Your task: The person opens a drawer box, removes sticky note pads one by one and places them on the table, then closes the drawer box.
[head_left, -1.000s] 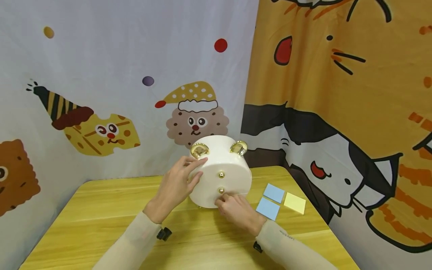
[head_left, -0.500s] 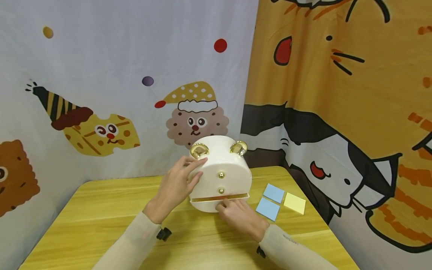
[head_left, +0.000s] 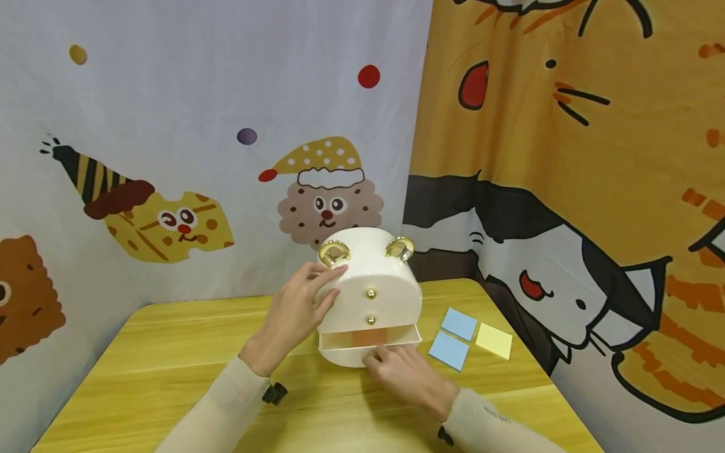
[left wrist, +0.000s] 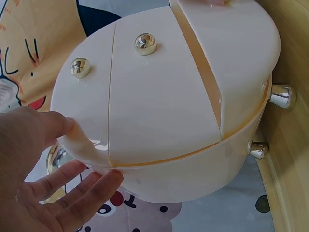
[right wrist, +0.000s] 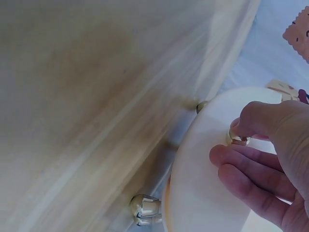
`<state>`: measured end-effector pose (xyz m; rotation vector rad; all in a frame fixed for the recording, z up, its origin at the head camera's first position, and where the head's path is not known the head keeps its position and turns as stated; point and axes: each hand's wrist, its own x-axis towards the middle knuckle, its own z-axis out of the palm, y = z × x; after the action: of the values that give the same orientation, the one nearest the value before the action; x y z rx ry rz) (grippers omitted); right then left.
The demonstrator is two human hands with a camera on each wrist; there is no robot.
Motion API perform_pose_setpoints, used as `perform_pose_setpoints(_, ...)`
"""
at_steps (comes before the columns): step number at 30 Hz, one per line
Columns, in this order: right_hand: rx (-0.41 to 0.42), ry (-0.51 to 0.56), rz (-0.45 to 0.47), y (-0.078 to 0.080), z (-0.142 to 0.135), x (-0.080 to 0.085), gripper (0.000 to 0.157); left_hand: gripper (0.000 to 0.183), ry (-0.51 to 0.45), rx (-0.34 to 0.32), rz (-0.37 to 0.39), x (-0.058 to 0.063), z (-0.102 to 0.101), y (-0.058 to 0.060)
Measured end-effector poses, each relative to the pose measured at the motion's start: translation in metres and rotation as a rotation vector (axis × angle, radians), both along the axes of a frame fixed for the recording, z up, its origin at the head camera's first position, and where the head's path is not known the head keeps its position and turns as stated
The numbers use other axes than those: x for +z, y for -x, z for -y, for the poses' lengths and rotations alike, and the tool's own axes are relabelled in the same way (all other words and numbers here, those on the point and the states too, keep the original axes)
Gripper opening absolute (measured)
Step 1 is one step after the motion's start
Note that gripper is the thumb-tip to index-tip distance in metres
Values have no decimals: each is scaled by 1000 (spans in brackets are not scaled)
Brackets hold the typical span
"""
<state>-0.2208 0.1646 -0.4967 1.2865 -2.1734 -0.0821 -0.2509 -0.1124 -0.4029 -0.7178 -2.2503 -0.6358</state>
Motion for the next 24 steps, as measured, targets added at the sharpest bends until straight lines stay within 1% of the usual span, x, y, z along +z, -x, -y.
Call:
perform_pose_setpoints(4,-4,-18,-40,-6,-1,1,11,52,-2,3,0,-1,1,1)
perform_pose_setpoints(10,-12,-42,-58,-18,-3,1,15,53,1,4,-5,-2,0,0)
perform_pose_setpoints(16,-6,-41,-99,-29,-6,1,11,52,-7,-2,-17,-4,-1,0)
perform_pose_setpoints(18,0,-43,-106,-30,-6,0,9,52,-9,2,-23,-4,0,-1)
perform_pose_setpoints(21,11,-40,-112,-32,-7,-1,3,52,-10,2,-26,-3,1,-1)
perform_pose_setpoints(24,24,-32,-117,-32,-8,-1,3,52,-9,-1,-31,-2,1,-1)
